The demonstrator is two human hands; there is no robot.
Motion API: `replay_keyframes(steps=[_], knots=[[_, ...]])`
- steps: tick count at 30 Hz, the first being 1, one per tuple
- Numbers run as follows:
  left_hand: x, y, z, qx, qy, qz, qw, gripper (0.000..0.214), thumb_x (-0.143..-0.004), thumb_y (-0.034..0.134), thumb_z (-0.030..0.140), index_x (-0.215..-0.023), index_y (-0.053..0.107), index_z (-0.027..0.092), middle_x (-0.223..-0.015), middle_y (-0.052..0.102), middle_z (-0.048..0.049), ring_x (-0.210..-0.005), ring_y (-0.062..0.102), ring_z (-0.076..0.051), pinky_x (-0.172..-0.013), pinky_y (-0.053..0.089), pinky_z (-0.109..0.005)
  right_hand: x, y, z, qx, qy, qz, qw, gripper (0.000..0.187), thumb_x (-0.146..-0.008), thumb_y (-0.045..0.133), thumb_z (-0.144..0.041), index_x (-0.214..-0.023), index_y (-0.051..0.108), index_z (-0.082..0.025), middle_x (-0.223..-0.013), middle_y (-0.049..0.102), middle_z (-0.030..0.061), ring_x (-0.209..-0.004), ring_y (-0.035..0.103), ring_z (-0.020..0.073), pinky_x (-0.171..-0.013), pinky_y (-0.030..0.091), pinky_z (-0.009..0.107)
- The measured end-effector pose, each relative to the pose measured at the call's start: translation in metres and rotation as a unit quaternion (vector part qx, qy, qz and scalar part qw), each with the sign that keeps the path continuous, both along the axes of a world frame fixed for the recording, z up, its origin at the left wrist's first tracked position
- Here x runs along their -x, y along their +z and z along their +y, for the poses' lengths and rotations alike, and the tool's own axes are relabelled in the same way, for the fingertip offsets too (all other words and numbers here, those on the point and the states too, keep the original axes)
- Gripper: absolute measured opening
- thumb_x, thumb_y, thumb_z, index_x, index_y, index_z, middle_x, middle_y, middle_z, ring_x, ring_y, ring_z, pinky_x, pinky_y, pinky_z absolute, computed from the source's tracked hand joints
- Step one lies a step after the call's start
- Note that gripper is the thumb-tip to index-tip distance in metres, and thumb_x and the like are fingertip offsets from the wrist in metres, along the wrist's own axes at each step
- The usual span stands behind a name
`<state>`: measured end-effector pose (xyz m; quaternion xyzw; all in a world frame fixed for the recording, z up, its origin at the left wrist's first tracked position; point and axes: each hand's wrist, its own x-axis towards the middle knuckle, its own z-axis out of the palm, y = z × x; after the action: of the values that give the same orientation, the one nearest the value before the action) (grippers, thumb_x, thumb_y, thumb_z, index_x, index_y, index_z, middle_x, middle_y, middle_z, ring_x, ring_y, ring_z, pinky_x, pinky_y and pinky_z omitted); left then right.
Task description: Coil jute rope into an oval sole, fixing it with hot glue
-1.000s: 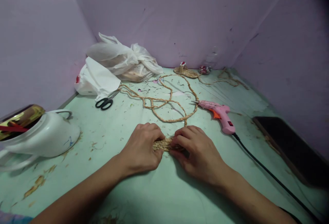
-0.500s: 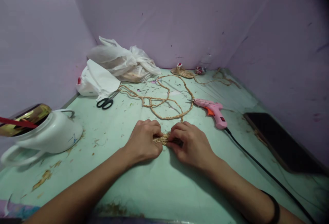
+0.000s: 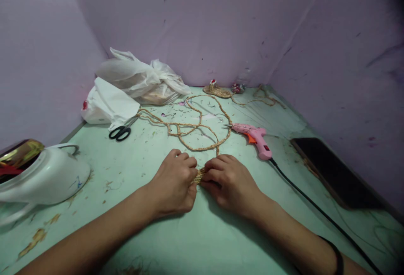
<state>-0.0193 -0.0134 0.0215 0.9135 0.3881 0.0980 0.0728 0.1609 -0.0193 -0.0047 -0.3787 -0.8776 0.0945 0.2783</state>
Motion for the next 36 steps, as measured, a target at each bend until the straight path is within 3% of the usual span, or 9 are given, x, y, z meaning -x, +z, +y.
replay_keyframes(steps=[7, 17, 20, 23, 26, 28, 31, 34, 36], knots=[[-0.001, -0.004, 0.006, 0.06, 0.047, -0.05, 0.996, 0.007, -0.068, 0.053, 0.013, -0.064, 0.058, 0.016, -0.072, 0.059, -0.003, -0.072, 0.054, -0.017, -0.075, 0.039, -0.035, 0.007, -0.005, -0.003, -0.083, 0.017, -0.011, 0.996, 0.02, -0.082, 0.053, -0.009, -0.072, 0.069, -0.014, -0.068, 0.067, 0.0062, -0.068, 0.054, 0.018, -0.068, 0.041, 0.033], [-0.003, -0.019, 0.015, 0.06, 0.026, -0.12, 0.991, 0.014, -0.056, 0.052, 0.009, -0.05, 0.043, 0.017, -0.06, 0.051, 0.0008, -0.06, 0.048, -0.014, -0.065, 0.037, -0.031, 0.013, -0.015, -0.004, -0.069, -0.026, 0.002, 0.997, 0.023, -0.065, 0.05, 0.001, -0.065, 0.067, -0.015, -0.064, 0.065, 0.0051, -0.063, 0.052, 0.0172, -0.059, 0.041, 0.029], [-0.004, -0.019, 0.016, 0.056, 0.016, -0.112, 0.992, 0.015, -0.054, 0.051, 0.009, -0.048, 0.04, 0.018, -0.056, 0.048, 0.001, -0.058, 0.047, -0.014, -0.061, 0.035, -0.031, 0.015, -0.015, -0.005, -0.052, -0.024, 0.003, 0.998, 0.023, -0.067, 0.05, 0.0, -0.069, 0.068, -0.015, -0.067, 0.066, 0.0056, -0.066, 0.054, 0.0182, -0.061, 0.043, 0.029], [-0.002, -0.012, 0.013, 0.054, 0.034, -0.086, 0.994, 0.009, -0.058, 0.053, 0.011, -0.053, 0.049, 0.017, -0.06, 0.053, -0.0003, -0.06, 0.049, -0.015, -0.062, 0.037, -0.031, 0.013, -0.009, -0.006, -0.033, -0.018, -0.002, 0.999, 0.018, -0.075, 0.052, -0.005, -0.073, 0.067, -0.015, -0.072, 0.067, 0.0075, -0.071, 0.057, 0.0199, -0.065, 0.045, 0.032], [0.001, -0.002, 0.004, 0.045, 0.052, -0.053, 0.996, 0.012, -0.069, 0.052, 0.015, -0.072, 0.063, 0.017, -0.076, 0.062, -0.004, -0.076, 0.057, -0.02, -0.073, 0.04, -0.035, 0.002, 0.0, -0.005, -0.023, -0.003, 0.063, 0.998, 0.009, -0.081, 0.056, -0.015, -0.083, 0.065, -0.016, -0.081, 0.068, 0.0088, -0.078, 0.06, 0.0211, -0.072, 0.048, 0.035], [0.002, 0.002, -0.004, 0.034, 0.055, -0.012, 0.998, 0.018, -0.068, 0.051, 0.013, -0.079, 0.066, 0.017, -0.082, 0.064, -0.0063, -0.081, 0.058, -0.022, -0.078, 0.041, -0.039, -0.01, 0.006, -0.002, -0.024, -0.049, 0.148, 0.988, 0.009, -0.083, 0.058, -0.02, -0.089, 0.064, -0.018, -0.087, 0.069, 0.0083, -0.083, 0.061, 0.0211, -0.076, 0.049, 0.036], [0.0, 0.005, -0.013, 0.009, 0.068, 0.028, 0.997, 0.02, -0.065, 0.052, 0.012, -0.079, 0.065, 0.015, -0.084, 0.064, -0.009, -0.081, 0.058, -0.024, -0.08, 0.041, -0.042, -0.025, 0.01, 0.005, 0.012, -0.182, 0.223, 0.958, 0.01, -0.082, 0.058, -0.023, -0.088, 0.064, -0.019, -0.088, 0.07, 0.0077, -0.083, 0.063, 0.0216, -0.076, 0.05, 0.038], [0.002, 0.006, -0.016, -0.039, 0.086, 0.019, 0.995, 0.018, -0.066, 0.052, 0.012, -0.079, 0.065, 0.014, -0.084, 0.063, -0.0109, -0.08, 0.058, -0.025, -0.079, 0.042, -0.043, -0.028, 0.012, 0.012, 0.13, -0.255, 0.271, 0.919, 0.012, -0.075, 0.062, -0.026, -0.083, 0.066, -0.018, -0.084, 0.07, 0.0069, -0.073, 0.063, 0.02, -0.071, 0.051, 0.037], [0.006, 0.009, -0.014, -0.103, 0.086, -0.003, 0.991, 0.019, -0.068, 0.051, 0.012, -0.081, 0.065, 0.012, -0.085, 0.064, -0.012, -0.081, 0.058, -0.026, -0.078, 0.043, -0.044, -0.024, 0.015, 0.013, 0.236, -0.268, 0.337, 0.871, 0.013, -0.071, 0.065, -0.027, -0.079, 0.067, -0.017, -0.078, 0.068, 0.005, -0.066, 0.061, 0.0166, -0.066, 0.052, 0.033]])
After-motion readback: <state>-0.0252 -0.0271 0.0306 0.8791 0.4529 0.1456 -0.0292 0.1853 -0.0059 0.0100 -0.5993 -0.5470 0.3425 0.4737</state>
